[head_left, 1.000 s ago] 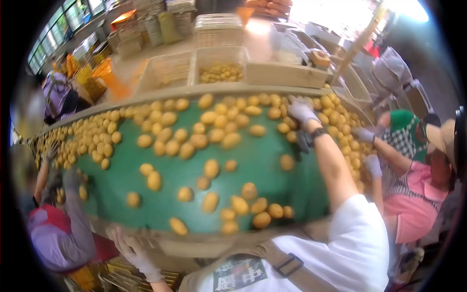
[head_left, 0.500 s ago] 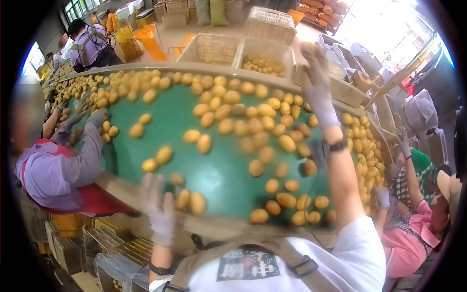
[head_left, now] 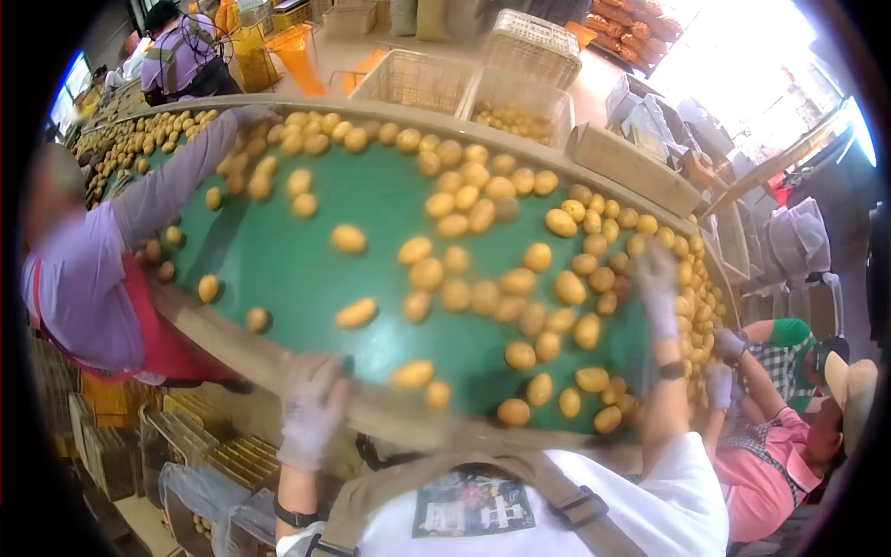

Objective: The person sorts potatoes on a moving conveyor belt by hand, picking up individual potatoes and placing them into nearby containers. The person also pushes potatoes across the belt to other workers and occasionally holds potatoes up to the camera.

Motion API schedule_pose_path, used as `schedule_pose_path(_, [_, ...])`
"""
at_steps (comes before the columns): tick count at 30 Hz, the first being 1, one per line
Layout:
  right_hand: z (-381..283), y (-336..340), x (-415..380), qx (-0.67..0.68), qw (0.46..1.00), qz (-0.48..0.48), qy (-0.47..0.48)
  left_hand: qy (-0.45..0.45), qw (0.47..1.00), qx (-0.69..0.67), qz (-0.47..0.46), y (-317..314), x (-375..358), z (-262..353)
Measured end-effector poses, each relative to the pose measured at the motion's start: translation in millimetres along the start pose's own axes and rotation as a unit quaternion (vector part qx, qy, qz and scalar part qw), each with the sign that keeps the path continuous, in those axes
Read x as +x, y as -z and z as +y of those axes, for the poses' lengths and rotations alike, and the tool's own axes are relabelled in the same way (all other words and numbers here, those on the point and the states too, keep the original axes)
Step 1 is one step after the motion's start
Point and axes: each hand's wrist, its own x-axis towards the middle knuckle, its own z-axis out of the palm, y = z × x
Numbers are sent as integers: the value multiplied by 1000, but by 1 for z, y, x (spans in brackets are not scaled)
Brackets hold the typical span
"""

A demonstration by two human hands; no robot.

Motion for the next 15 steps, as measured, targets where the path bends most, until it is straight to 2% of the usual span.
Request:
schedule_pose_path(1, [45, -10, -13, -138, 990, -22, -9, -1, 1000, -18, -4, 0, 4, 10])
schedule_pose_path(2, [63, -21, -24, -132, 990, -34, -24, -48, 998, -36, -20, -4, 8, 19])
schedule_pose_path(4, [45, -36, -39, 90, 993, -18, -68, -144, 985, -74, -51, -18, 21, 41])
schedule_pose_path(5, [15, -34, -36, 208, 973, -11, -97, -201, 972, -102, -65, -28, 28, 52])
schedule_pose_path(7, [-56, -24, -24, 442, 882, 15, -164, -294, 943, -116, -100, -46, 37, 75])
schedule_pose_path(9, [-83, -72, -14, 379, 913, 11, -150, -371, 913, -92, -139, -59, 45, 94])
schedule_pose_path(11, [-137, -72, -4, 379, 919, -31, -100, -379, 912, -60, -146, -79, 53, 90])
schedule_pose_path(13, [-195, -42, 2, 362, 925, -100, -48, -362, 918, -28, -158, -82, 66, 86])
schedule_pose_path(15, [-225, -56, 5, 426, 894, -110, 84, -320, 931, 4, -174, -70, 92, 70])
